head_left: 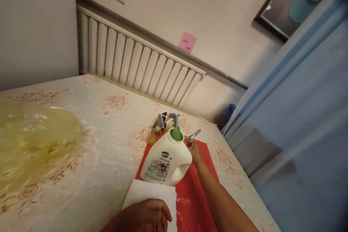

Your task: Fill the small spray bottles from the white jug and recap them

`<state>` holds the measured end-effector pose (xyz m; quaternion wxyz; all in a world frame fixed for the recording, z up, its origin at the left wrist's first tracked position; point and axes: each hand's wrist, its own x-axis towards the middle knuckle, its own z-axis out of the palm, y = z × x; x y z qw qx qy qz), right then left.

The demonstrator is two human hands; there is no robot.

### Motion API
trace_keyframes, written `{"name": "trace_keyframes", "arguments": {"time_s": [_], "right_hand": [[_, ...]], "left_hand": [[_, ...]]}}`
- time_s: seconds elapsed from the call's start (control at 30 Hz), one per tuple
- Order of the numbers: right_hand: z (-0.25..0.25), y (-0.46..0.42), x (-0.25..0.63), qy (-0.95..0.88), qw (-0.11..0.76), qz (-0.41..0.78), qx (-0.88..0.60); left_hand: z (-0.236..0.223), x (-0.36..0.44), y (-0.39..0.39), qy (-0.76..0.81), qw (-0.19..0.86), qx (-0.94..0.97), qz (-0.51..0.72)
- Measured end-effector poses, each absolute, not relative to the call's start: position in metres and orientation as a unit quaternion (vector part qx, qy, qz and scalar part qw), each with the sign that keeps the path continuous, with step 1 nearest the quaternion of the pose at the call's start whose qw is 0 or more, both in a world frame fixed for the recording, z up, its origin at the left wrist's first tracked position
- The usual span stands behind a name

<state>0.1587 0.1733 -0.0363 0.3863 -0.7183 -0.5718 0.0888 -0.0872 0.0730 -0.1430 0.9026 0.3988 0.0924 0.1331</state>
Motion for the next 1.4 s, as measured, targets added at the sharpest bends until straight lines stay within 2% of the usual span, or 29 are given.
{"name": "trace_keyframes", "arguments": {"time_s": [0.33, 0.67, 0.87, 1.0, 1.27, 1.4], "right_hand": [[0.012, 0.076, 0.217, -0.53, 0.356, 0.025, -0.769], [0.022, -0.021, 0.169, -0.548, 0.363, 0.181, -0.732], [-0.004, -0.036, 0.133, -0.563, 0.367, 0.216, -0.708], [-0.017, -0.035, 0.108, -0.58, 0.374, 0.197, -0.697], [-0.01, -0.024, 0.072, -0.607, 0.335, 0.234, -0.682], [-0.015, -0.023, 0.076, -0.584, 0.384, 0.26, -0.667]], "left_hand": [[-0.141, -0.087, 0.073, 0.056, 0.905, 0.378, 0.188], [-0.147, -0.086, 0.074, 0.029, 0.86, 0.445, 0.25], [-0.17, -0.08, 0.082, 0.006, 0.808, 0.529, 0.259], [-0.157, -0.082, 0.076, 0.029, 0.77, 0.578, 0.27], [-0.14, -0.089, 0.064, 0.142, 0.708, 0.62, 0.305], [-0.141, -0.095, 0.066, 0.164, 0.67, 0.644, 0.331]]}}
